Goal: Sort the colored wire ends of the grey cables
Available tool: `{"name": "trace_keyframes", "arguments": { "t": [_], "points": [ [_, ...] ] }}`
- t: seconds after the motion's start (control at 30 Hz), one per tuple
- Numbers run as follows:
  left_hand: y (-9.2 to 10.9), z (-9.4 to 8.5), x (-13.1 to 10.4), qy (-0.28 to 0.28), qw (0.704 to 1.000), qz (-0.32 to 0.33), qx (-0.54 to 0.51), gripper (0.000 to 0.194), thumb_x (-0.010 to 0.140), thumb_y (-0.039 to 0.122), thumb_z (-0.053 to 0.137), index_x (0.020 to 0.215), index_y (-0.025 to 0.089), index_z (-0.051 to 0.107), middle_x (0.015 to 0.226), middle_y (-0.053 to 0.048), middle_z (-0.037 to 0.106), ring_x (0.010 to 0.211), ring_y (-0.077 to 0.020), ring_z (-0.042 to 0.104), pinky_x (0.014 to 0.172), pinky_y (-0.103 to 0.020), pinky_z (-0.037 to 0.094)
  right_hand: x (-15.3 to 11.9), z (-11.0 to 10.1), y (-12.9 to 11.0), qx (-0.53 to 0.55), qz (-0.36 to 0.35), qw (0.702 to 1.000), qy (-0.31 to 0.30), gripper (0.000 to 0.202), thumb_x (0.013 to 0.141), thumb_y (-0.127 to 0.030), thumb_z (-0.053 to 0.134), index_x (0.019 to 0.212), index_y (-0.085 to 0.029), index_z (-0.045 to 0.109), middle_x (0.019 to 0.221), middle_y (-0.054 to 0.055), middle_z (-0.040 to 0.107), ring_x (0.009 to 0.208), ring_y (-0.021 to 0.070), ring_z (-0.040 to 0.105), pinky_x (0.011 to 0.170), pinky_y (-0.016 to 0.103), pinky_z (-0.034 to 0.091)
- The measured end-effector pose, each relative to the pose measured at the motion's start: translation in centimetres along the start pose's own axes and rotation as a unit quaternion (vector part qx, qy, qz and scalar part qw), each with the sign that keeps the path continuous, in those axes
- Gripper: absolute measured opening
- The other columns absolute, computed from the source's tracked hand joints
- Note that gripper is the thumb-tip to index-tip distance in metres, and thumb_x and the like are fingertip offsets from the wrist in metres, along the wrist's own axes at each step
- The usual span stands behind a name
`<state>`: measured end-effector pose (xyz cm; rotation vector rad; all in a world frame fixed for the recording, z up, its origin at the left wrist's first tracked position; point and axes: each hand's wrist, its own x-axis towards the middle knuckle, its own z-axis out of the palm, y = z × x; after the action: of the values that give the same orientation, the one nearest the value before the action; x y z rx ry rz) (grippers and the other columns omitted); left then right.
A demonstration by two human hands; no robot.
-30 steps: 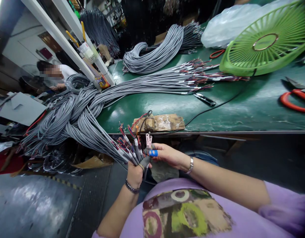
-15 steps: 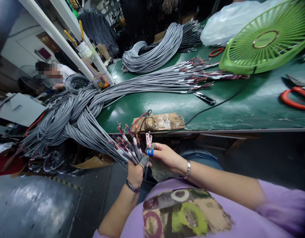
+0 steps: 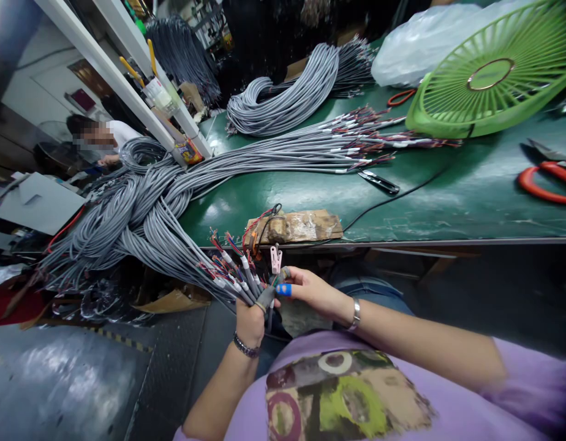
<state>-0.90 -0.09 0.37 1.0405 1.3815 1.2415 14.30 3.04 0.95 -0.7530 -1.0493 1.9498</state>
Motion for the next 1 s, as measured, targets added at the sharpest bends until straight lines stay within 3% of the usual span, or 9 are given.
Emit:
{"name": "trace_keyframes", "arguments": {
  "t": [0.17,0.4,0.57,0.73,0.87,1.0],
  "points": [
    [0.3,0.1,-0.1,-0.026,1.000,0.009,-0.004,0.024,0.073,0.037,0.073,0.069,0.014,0.066,0.054,0.000,0.064,0.051,-0.0116,0.058,0.054,-0.023,0.047,-0.1,-0.1,0.0,-0.022,-0.027,0.999,0.034,0.036,0.067,-0.047,0.075,0.070,-0.016,0.055,0.060,-0.002,0.063,0.057,0.0115,0.057,0.056,0.024,0.037],
    [1.4,0.0,-0.2,-0.108,0.993,-0.014,0.048,0.021,0.060,0.029,0.082,0.066,0.013,0.069,0.061,-0.003,0.069,0.054,-0.0163,0.063,0.055,-0.027,0.052,0.4,-0.1,0.1,-0.058,-0.015,0.998,-0.037,0.036,0.068,-0.048,0.073,0.071,-0.018,0.053,0.055,-0.002,0.061,0.050,0.0135,0.056,0.054,0.027,0.041],
    [0.3,-0.4,-0.2,-0.050,0.999,0.002,0.018,0.022,0.069,0.034,0.075,0.063,0.014,0.069,0.055,-0.003,0.067,0.055,-0.0165,0.063,0.057,-0.028,0.052,0.2,0.5,-0.4,-0.051,-0.035,0.998,0.006,0.032,0.069,-0.045,0.071,0.071,-0.019,0.053,0.058,-0.002,0.061,0.054,0.0137,0.057,0.057,0.027,0.042],
    [-0.3,-0.2,-0.1,0.000,1.000,0.001,-0.015,0.024,0.067,0.037,0.076,0.065,0.014,0.069,0.055,-0.002,0.066,0.052,-0.0147,0.060,0.056,-0.028,0.051,0.1,0.4,0.0,-0.058,-0.030,0.996,0.066,0.028,0.069,-0.041,0.070,0.067,-0.019,0.052,0.057,-0.002,0.059,0.055,0.0119,0.051,0.054,0.025,0.035],
    [-0.2,-0.1,-0.1,0.000,1.000,0.000,-0.015,0.025,0.067,0.037,0.076,0.062,0.014,0.068,0.054,-0.001,0.065,0.051,-0.0140,0.059,0.055,-0.027,0.049,0.3,-0.2,0.6,-0.053,-0.027,0.994,0.095,0.025,0.067,-0.038,0.070,0.066,-0.018,0.055,0.062,-0.003,0.057,0.058,0.0104,0.047,0.056,0.024,0.035],
    [-0.1,-0.1,-0.1,-0.018,1.000,0.001,-0.019,0.024,0.069,0.035,0.075,0.063,0.014,0.068,0.055,-0.002,0.066,0.052,-0.0142,0.060,0.056,-0.027,0.050,0.2,-0.5,0.6,-0.021,-0.004,0.996,0.083,0.029,0.069,-0.043,0.069,0.067,-0.017,0.056,0.063,-0.002,0.055,0.055,0.0084,0.044,0.055,0.023,0.035]
  ]
}}
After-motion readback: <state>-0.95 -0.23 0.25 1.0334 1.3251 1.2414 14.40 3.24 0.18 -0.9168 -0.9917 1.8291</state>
